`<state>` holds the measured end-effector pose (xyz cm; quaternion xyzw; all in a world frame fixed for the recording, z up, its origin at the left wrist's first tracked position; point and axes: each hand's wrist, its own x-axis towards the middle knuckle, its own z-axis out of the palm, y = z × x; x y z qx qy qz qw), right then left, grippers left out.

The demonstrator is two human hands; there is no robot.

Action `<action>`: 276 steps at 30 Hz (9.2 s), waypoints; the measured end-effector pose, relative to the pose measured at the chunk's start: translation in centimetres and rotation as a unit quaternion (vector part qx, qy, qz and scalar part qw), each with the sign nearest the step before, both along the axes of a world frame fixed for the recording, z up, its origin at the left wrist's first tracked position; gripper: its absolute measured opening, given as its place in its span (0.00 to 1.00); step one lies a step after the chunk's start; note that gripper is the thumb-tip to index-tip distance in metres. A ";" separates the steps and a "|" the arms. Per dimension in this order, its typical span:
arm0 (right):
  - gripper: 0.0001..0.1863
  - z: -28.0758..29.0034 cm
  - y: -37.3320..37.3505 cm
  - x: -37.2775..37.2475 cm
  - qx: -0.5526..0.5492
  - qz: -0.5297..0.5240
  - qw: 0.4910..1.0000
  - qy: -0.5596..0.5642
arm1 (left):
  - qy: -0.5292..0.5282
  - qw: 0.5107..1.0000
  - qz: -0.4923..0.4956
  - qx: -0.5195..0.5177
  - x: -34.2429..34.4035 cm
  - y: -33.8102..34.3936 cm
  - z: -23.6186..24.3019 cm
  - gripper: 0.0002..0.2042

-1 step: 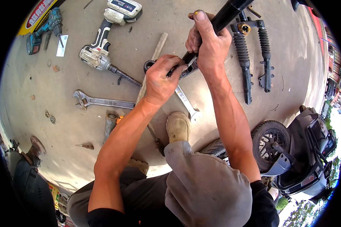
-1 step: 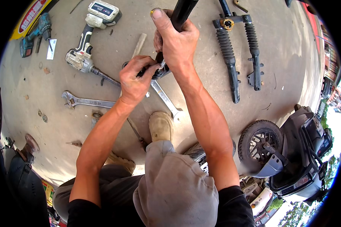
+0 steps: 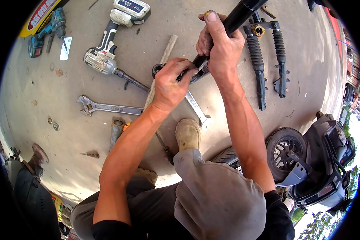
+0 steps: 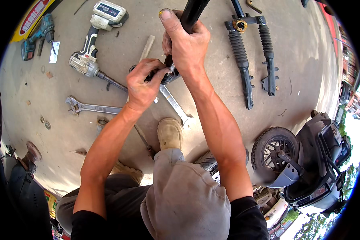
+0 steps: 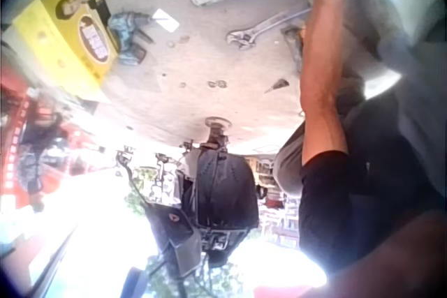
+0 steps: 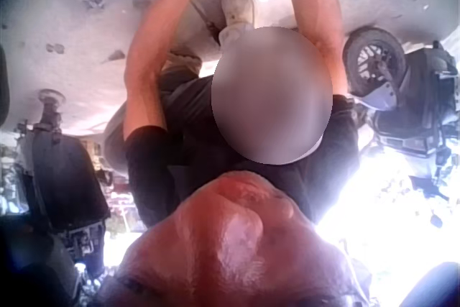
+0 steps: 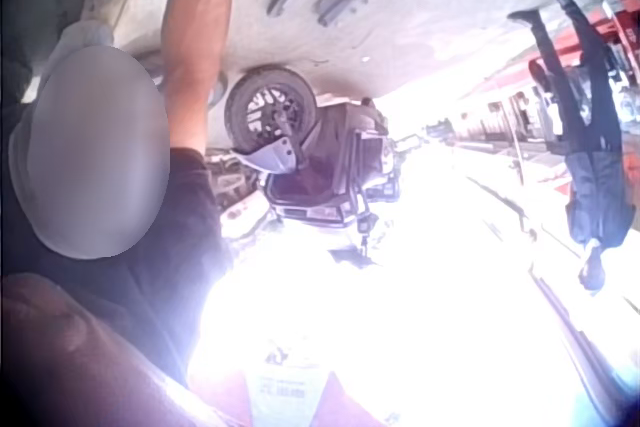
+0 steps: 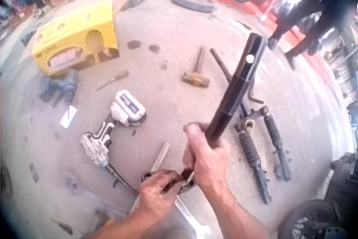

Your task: The person uses a hammer and a metal rod to strike a vehicle part on the floor. They then walk to a yellow bucket, dip a small metal component into a thick substance, and return to the floor to insert the component into a black tube.

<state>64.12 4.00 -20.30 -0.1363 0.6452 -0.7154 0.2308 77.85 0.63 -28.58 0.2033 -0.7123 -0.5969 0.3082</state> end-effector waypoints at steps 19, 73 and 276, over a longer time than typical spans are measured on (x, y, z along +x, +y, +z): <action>0.24 -0.1 -0.6 -0.7 0.010 0.006 1.000 -0.006 | -0.072 0.994 -0.022 0.073 -0.3 -1.1 1.0 0.11; 0.23 -0.6 -0.4 -0.5 0.004 0.022 0.999 0.027 | -0.135 0.985 -0.030 -0.098 0.0 -1.0 1.0 0.07; 0.24 -1.2 5.3 8.7 0.145 0.116 0.936 0.299 | -0.098 0.960 0.176 0.193 8.8 0.5 9.7 0.19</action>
